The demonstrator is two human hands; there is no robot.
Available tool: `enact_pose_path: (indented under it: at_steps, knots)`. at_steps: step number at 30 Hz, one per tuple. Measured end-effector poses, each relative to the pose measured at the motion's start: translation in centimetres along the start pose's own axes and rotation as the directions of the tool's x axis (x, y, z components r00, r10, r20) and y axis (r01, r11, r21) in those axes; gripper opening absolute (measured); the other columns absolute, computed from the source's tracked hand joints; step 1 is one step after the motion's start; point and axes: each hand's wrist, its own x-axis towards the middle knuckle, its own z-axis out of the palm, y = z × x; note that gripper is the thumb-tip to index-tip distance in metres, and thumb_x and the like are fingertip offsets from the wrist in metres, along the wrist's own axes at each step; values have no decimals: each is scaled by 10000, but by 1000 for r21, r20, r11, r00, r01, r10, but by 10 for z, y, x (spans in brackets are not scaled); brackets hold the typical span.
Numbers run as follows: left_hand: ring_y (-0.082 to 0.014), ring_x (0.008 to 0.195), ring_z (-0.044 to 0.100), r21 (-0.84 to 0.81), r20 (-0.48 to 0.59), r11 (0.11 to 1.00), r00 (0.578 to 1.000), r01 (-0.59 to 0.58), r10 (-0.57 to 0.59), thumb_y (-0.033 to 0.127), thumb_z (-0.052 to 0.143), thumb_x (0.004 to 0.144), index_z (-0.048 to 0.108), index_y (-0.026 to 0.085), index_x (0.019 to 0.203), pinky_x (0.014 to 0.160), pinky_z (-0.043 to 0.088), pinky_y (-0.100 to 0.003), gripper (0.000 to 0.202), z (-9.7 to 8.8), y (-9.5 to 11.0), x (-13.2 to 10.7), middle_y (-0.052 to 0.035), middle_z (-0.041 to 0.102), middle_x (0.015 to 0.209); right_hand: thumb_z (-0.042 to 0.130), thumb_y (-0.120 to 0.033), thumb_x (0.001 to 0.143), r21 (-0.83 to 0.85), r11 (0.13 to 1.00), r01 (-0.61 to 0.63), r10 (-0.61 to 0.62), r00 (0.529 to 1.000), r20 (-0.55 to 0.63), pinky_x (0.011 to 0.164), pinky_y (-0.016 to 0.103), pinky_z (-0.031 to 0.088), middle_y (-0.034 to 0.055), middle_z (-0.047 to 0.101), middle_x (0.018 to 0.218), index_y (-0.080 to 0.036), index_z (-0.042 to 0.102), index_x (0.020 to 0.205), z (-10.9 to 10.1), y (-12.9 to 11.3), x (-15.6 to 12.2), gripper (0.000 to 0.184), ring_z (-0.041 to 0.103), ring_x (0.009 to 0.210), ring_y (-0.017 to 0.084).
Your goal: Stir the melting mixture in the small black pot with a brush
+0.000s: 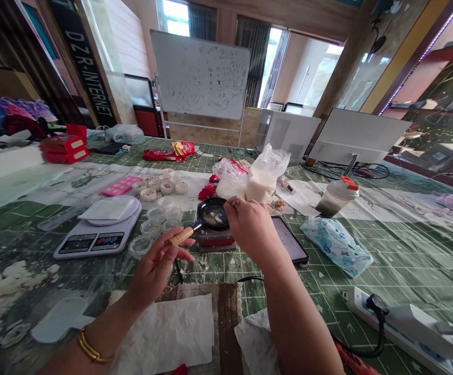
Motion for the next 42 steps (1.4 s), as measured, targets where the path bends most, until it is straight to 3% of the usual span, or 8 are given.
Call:
enact_pose_path:
  at_steps: [3,7,12,26,30,35,40,42]
  knots:
    - [-223,1017,614,0,8,1000,1000,1,-1,285,407,927,437,209,1250,834,473,-381,333,-1,0,0,-85,685,963,384,-325,894,16,1000,7,-7,1000,-30,653,289,354,40,668,732,-208,604,865,0,0,0,251,584,731,189]
    - [-221,1006,618,5,9,1000,1000,11,-11,289,402,928,443,208,1244,829,479,-381,329,-1,1,-1,-89,677,995,389,-310,892,21,1000,-18,17,999,44,638,290,353,38,668,709,-201,602,866,0,-2,0,241,582,697,186]
    - [-213,995,622,-3,15,1000,1000,5,-5,281,399,931,434,213,1251,832,477,-376,330,0,0,0,-90,669,1027,396,-318,895,76,997,14,-12,1000,-16,644,281,360,33,675,728,-209,612,871,1,-5,-1,244,591,715,179]
    - [-222,1016,615,-5,1,1000,1000,9,-9,297,414,923,448,210,1238,830,472,-371,329,-1,2,0,-87,682,986,398,-305,892,84,996,10,-12,1000,23,636,275,369,33,682,744,-209,619,899,8,-2,3,242,604,729,182]
    - [-215,1009,618,4,10,1000,1000,2,-2,297,412,925,446,219,1240,836,470,-368,326,0,1,0,-81,684,983,394,-332,897,75,997,1,1,1000,-23,627,272,372,26,676,728,-216,614,891,7,-3,2,248,599,711,180]
    - [-220,997,621,3,1,1000,1000,13,-13,291,410,924,444,214,1248,835,471,-382,335,-1,0,0,-88,677,999,404,-322,896,119,993,13,-19,999,51,615,263,374,22,686,759,-221,617,911,8,-3,2,237,611,725,176]
    - [-210,951,636,-7,6,1000,1000,-1,1,287,416,921,445,221,1248,831,472,-384,335,-1,-1,0,-84,669,1023,389,-350,898,81,997,18,-14,998,-54,637,278,371,31,676,765,-218,612,860,1,2,-1,262,604,747,185]
    - [-207,963,633,2,4,1000,1000,3,-3,287,414,923,445,224,1248,835,470,-373,333,-1,-1,0,-82,671,1024,386,-337,897,61,998,18,-17,1000,-26,629,280,369,37,670,737,-208,608,836,-1,2,-2,264,600,722,184]
